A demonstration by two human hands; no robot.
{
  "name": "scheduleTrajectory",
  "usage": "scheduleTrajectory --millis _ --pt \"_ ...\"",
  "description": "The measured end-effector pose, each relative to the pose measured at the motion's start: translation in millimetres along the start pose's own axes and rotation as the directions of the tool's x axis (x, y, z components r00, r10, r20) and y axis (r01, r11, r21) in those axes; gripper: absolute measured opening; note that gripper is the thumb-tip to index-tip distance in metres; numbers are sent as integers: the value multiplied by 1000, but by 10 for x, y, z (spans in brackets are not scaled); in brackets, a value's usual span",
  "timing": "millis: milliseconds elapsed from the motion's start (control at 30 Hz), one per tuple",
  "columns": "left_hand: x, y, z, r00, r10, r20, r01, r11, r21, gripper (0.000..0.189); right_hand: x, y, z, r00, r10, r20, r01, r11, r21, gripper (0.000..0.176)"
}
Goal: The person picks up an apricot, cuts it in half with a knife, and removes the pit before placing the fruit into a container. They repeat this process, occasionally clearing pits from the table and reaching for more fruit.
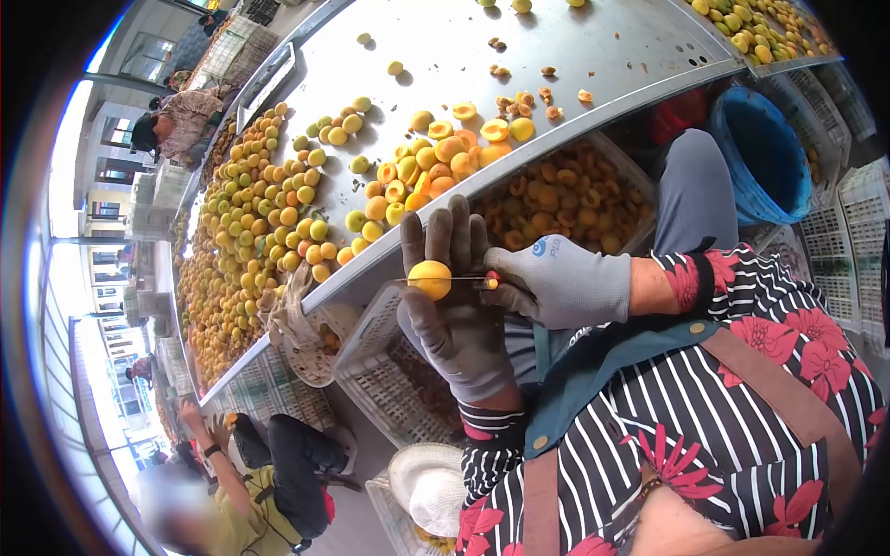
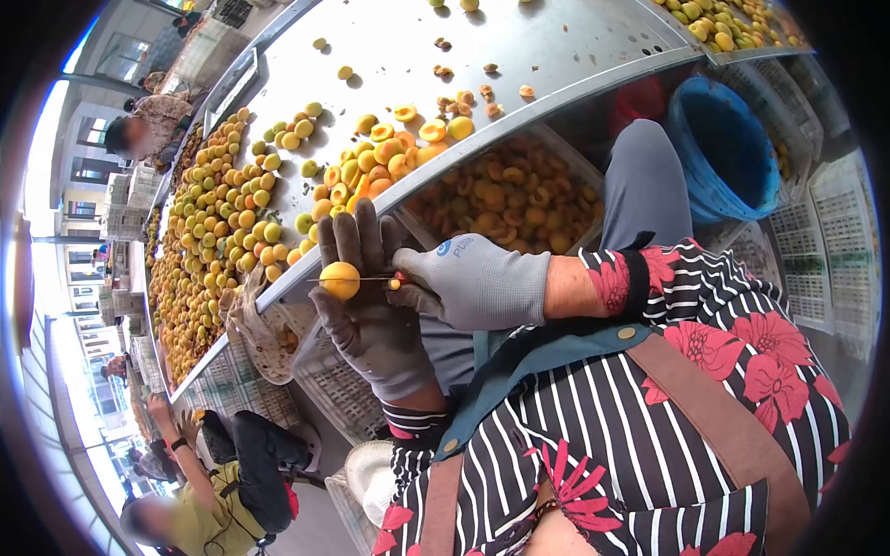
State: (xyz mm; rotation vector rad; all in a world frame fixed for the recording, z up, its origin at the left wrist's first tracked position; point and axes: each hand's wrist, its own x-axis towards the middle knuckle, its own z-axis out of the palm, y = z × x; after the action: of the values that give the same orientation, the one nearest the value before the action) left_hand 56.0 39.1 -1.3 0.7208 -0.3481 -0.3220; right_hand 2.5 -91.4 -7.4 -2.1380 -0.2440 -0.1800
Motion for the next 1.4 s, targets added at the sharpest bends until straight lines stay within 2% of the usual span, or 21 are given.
scheduleTrajectory --millis 167,267,300,367,567,633,667,700,733,767,833,867,900,967,1033,1067,1133,1167,1233,1267,1400 --pt "-1 116 -107 1000 14 10 -15 994 112 82 17 -80 -88 997 58 51 -54 996 -76 24" --pt "18 158 -126 988 151 40 -153 888 435 90 15 -70 -97 995 58 77 -53 996 -73 23" --pt "17 182 -123 988 152 38 -154 887 436 90 14 -58 -91 994 61 96 -55 997 -60 22" --pt "9 227 -101 972 202 119 -232 745 625 88 8 -44 -80 991 62 116 -57 997 -46 22" --pt "62 159 -95 957 270 106 -284 797 533 84 24 -81 -132 991 78 110 -66 991 -114 22" --pt "67 172 -73 955 281 96 -292 827 481 84 45 -72 -179 969 112 220 -152 973 174 21" --pt "70 185 -69 952 296 82 -301 852 429 84 36 -47 -159 969 112 219 -152 973 173 21" --pt "78 224 -92 952 296 80 -301 851 430 84 36 -38 -136 988 99 123 -128 957 260 21" --pt "89 285 -132 968 249 13 -242 927 288 87 37 -42 -125 995 91 26 -95 935 341 22" --pt "94 312 -161 980 191 -45 -184 974 135 89 15 -36 -174 989 147 3 -137 919 370 22" --pt "103 267 -142 978 207 -36 -202 974 103 92 80 -51 -200 984 151 -90 -76 827 557 27" --pt "60 247 -73 997 75 13 -76 994 75 94 70 -89 -254 990 128 -52 -72 798 598 26" --pt "17 214 -1 996 -57 65 54 997 55 96 170 5 -167 967 -134 -218 209 906 369 29" --pt "-55 68 97 989 -122 83 117 991 58 99 186 30 -192 951 -275 -140 296 940 167 31" --pt "-105 -2 169 995 -87 -56 99 957 274 93 179 89 -184 969 -207 -134 234 944 234 33" --pt "-112 -124 -104 995 -93 -30 97 897 432 90 175 100 -213 967 -208 -144 235 949 210 32" --pt "-71 -56 -150 991 -136 -16 101 646 757 88 164 147 -276 961 -225 -159 245 962 121 28" --pt "-118 -58 -133 990 -140 -17 104 645 757 88 173 174 -291 962 -221 -160 242 963 123 28" --pt "-204 -111 -35 995 -87 50 35 767 641 65 196 200 -330 932 -335 -141 331 942 -48 26" --pt "-242 -153 -25 997 -66 41 26 780 625 56 210 221 -284 895 -387 -221 385 921 -54 25" --pt "-320 -207 -55 990 -128 -55 138 875 464 51 172 183 -249 918 -323 -228 328 945 -19 24"
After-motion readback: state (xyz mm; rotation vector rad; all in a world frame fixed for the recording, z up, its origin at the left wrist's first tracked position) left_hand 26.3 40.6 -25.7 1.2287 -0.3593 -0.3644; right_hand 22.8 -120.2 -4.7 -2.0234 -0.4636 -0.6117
